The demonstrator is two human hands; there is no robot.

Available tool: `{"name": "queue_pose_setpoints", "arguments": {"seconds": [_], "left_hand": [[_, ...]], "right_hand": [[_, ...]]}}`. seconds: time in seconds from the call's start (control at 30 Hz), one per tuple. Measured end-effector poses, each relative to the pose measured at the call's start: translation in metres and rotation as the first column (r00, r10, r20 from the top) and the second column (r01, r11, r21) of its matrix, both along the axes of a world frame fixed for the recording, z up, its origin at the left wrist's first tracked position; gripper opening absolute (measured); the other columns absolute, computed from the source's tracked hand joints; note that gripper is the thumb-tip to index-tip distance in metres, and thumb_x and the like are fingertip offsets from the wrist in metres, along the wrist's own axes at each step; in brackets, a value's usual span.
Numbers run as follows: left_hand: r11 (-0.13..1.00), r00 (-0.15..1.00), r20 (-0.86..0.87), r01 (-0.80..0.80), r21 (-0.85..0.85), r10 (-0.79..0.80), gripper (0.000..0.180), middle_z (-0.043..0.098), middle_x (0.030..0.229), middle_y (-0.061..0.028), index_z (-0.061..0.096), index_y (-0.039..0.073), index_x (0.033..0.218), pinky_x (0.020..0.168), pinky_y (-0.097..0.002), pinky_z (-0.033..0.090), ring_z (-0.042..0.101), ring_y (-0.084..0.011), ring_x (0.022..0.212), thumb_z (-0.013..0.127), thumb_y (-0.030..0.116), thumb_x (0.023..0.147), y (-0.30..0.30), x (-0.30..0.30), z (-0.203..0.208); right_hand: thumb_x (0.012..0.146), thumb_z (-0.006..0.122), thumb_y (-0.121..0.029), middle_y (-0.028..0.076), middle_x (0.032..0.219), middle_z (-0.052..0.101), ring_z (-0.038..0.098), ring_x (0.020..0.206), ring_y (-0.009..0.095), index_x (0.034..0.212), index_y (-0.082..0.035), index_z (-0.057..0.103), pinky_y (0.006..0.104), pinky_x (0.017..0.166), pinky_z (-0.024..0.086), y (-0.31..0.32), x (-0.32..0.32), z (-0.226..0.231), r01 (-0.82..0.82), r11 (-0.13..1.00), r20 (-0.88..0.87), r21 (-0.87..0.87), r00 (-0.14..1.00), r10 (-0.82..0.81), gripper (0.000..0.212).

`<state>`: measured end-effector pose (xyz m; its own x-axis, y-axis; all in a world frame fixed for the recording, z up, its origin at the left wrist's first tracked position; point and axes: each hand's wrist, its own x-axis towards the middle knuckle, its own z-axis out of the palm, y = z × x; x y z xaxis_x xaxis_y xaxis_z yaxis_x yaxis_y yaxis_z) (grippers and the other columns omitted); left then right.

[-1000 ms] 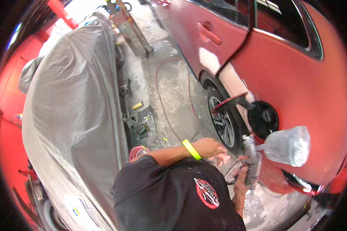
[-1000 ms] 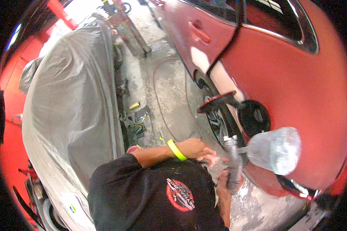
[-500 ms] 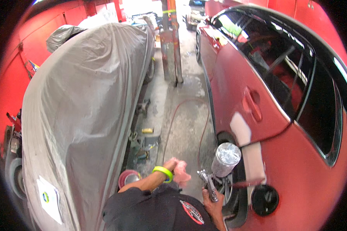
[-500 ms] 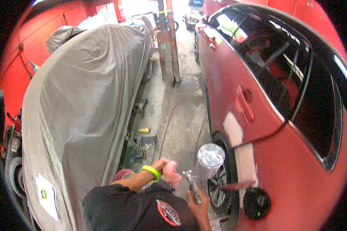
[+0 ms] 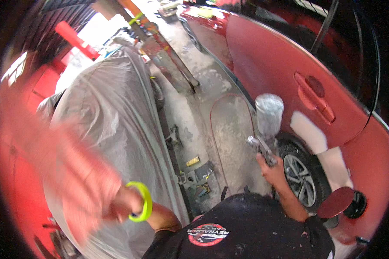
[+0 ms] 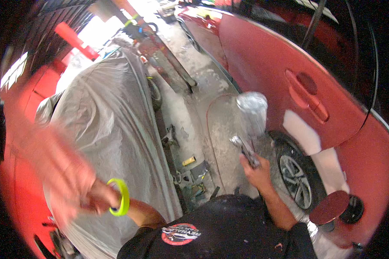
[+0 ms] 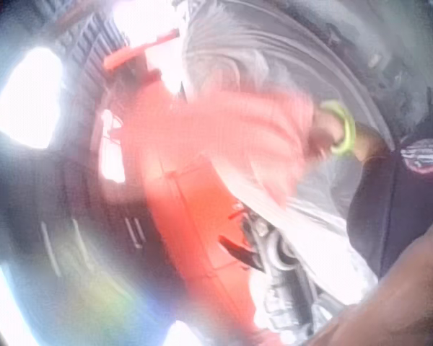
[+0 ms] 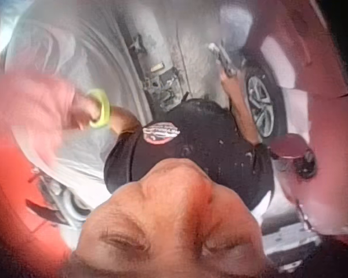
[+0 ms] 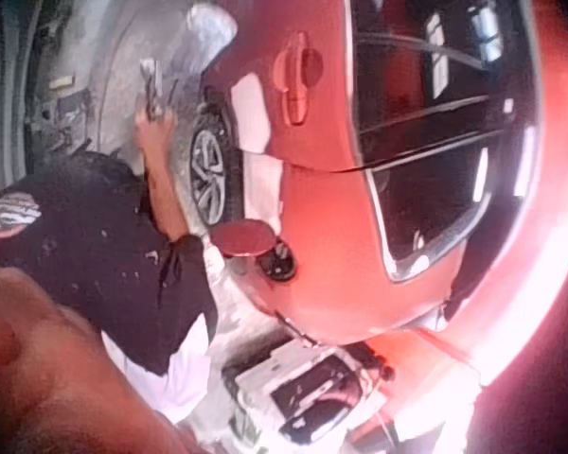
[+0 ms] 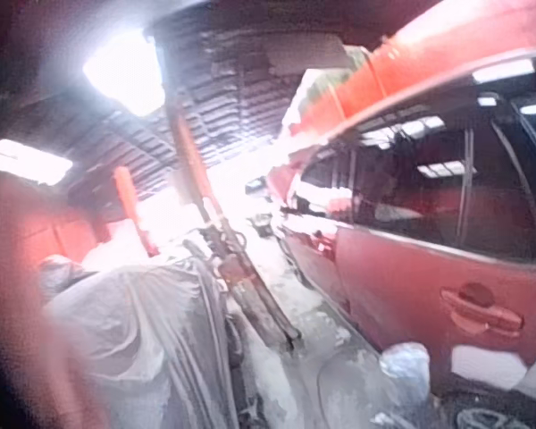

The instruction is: The person prepares a spray gun by attaching a container and wiping it with a cloth. They then apply a coat of red paint to the rear quarter panel of a red car using the spray gun. After painting, the person cleans the spray gun nozzle with a white cloth.

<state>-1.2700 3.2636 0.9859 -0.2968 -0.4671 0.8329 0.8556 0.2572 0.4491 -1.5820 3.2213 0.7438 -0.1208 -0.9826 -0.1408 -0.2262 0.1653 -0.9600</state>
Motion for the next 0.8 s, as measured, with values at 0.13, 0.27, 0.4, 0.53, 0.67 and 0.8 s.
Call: {"name": "queue_pose_setpoints", "arguments": {"seconds": [0.13,0.27,0.4,0.53,0.67,0.8], "left_hand": [[0.791,0.714,0.519,0.602,-0.110,-0.471,0.029,0.055,0.130,-0.0190,0.057,0.001,0.121,0.111,-0.0588,0.030,0.048,-0.0404,0.127,0.054,0.012,0.095,-0.063,-0.027,-0.032],[0.693,0.601,0.553,0.718,-0.058,-0.577,0.025,0.053,0.133,-0.0214,0.061,0.003,0.117,0.110,-0.0676,0.027,0.045,-0.0489,0.131,0.047,0.013,0.099,-0.174,-0.029,-0.057],[0.831,0.679,0.586,0.556,-0.018,-0.442,0.021,0.052,0.138,-0.0261,0.068,0.007,0.096,0.108,-0.0688,0.027,0.042,-0.0520,0.133,0.047,0.011,0.098,-0.286,-0.009,-0.080],[0.920,0.373,0.926,-0.340,0.196,-0.059,0.014,0.060,0.132,-0.0215,0.068,0.003,0.100,0.103,-0.0457,0.044,0.058,-0.0354,0.123,0.058,0.007,0.090,-0.407,0.049,-0.124],[0.256,-0.530,0.819,-0.779,-0.573,0.222,0.018,0.061,0.125,-0.0254,0.065,0.002,0.102,0.091,-0.0480,0.049,0.062,-0.0420,0.107,0.058,0.010,0.088,-0.475,0.100,-0.299],[0.216,-0.435,0.659,-0.895,-0.390,-0.614,0.031,0.068,0.101,-0.0180,0.069,0.011,0.104,0.082,-0.0508,0.051,0.065,-0.0405,0.098,0.056,0.036,0.090,-0.387,0.185,-0.537]], "right_hand": [[0.089,0.070,-0.041,0.010,0.069,0.066,0.060,0.063,0.017,0.104,-0.002,0.072,0.0352,0.065,0.050,-0.073,0.036,0.000,-0.161,0.976,0.062,0.147,0.986,0.153,0.042],[0.089,0.071,-0.041,0.008,0.069,0.065,0.057,0.062,0.014,0.110,-0.004,0.071,0.0349,0.062,0.048,-0.150,0.058,0.001,-0.238,0.964,0.037,0.120,0.971,0.236,0.042],[0.091,0.069,-0.037,0.007,0.065,0.058,0.052,0.061,0.011,0.102,-0.003,0.067,0.0342,0.058,0.045,-0.262,0.071,0.008,-0.370,0.927,0.022,0.062,0.929,0.369,0.035],[0.092,0.068,-0.034,0.001,0.059,0.050,0.046,0.057,0.009,0.077,-0.002,0.063,0.0342,0.052,0.040,-0.412,0.091,0.001,-0.368,0.926,0.040,-0.085,0.928,0.372,0.036],[0.091,0.068,-0.041,-0.002,0.059,0.053,0.050,0.055,0.009,0.080,-0.002,0.067,0.0317,0.051,0.041,-0.548,0.125,0.018,-0.431,0.902,0.152,0.037,0.894,0.421,0.041],[0.091,0.069,-0.045,-0.001,0.058,0.052,0.048,0.057,0.010,0.072,-0.002,0.061,0.0330,0.052,0.041,-0.667,0.152,0.035,-0.471,0.879,0.147,0.076,0.877,0.457,0.047]]}}
